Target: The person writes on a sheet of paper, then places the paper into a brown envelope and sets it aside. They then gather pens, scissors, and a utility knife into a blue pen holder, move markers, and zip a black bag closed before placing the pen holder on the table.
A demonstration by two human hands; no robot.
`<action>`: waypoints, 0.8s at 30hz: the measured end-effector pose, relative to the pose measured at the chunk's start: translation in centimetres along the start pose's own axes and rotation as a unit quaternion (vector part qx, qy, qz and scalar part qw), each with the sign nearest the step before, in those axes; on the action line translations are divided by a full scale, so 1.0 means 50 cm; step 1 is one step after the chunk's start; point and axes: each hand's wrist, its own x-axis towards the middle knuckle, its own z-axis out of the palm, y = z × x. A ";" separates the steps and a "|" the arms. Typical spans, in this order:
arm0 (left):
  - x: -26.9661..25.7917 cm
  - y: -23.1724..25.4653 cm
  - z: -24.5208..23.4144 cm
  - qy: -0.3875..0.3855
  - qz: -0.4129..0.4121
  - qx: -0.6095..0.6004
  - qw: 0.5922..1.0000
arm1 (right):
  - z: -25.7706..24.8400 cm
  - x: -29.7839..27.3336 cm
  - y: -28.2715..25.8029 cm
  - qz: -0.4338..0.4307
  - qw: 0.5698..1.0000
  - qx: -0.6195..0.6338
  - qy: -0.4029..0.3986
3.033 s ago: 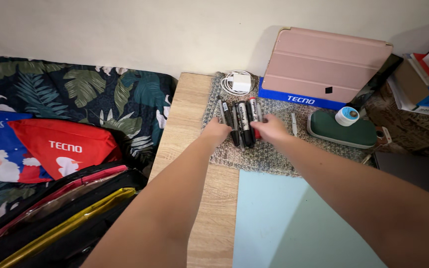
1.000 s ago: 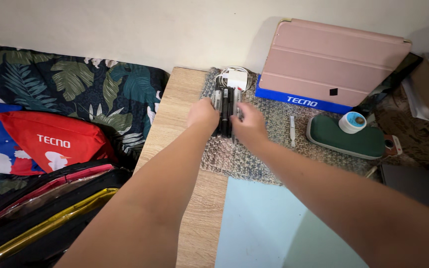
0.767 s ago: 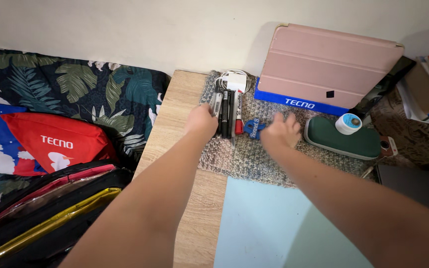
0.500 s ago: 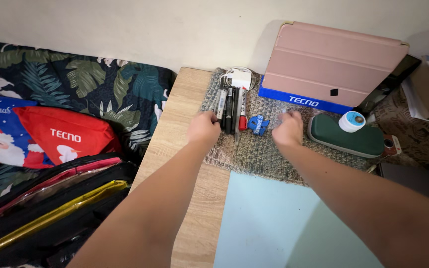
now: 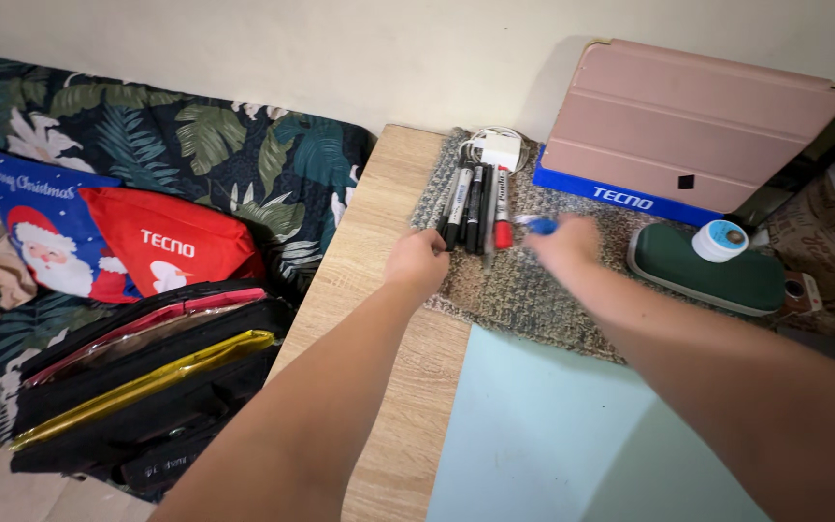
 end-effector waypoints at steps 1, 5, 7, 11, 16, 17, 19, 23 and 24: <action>-0.001 -0.003 0.001 -0.008 -0.004 0.006 1.000 | -0.006 0.010 0.004 0.039 0.999 0.027 0.008; -0.007 -0.011 0.011 -0.023 -0.003 0.018 1.000 | -0.011 0.041 0.018 0.037 0.977 0.071 0.196; -0.009 -0.016 0.012 -0.023 0.002 0.016 1.000 | -0.008 0.055 0.020 0.057 0.966 0.115 0.225; -0.004 -0.010 0.010 -0.037 0.008 0.025 0.999 | -0.005 0.075 0.044 0.064 0.942 0.123 0.304; -0.002 0.004 -0.001 -0.087 -0.027 0.042 0.995 | -0.014 0.103 0.085 0.133 0.976 -0.001 0.173; -0.002 0.007 -0.004 -0.091 -0.030 0.050 0.994 | -0.013 0.107 0.090 0.134 0.980 -0.033 0.141; -0.002 0.014 -0.006 -0.096 -0.033 0.058 0.993 | -0.012 0.106 0.102 0.095 0.985 -0.056 0.136; 0.002 0.017 -0.008 -0.098 -0.042 0.064 0.992 | -0.019 0.089 0.104 -0.035 0.978 -0.116 0.169; 0.004 0.018 -0.008 -0.099 -0.043 0.067 0.992 | -0.025 0.085 0.099 -0.012 0.983 -0.122 0.135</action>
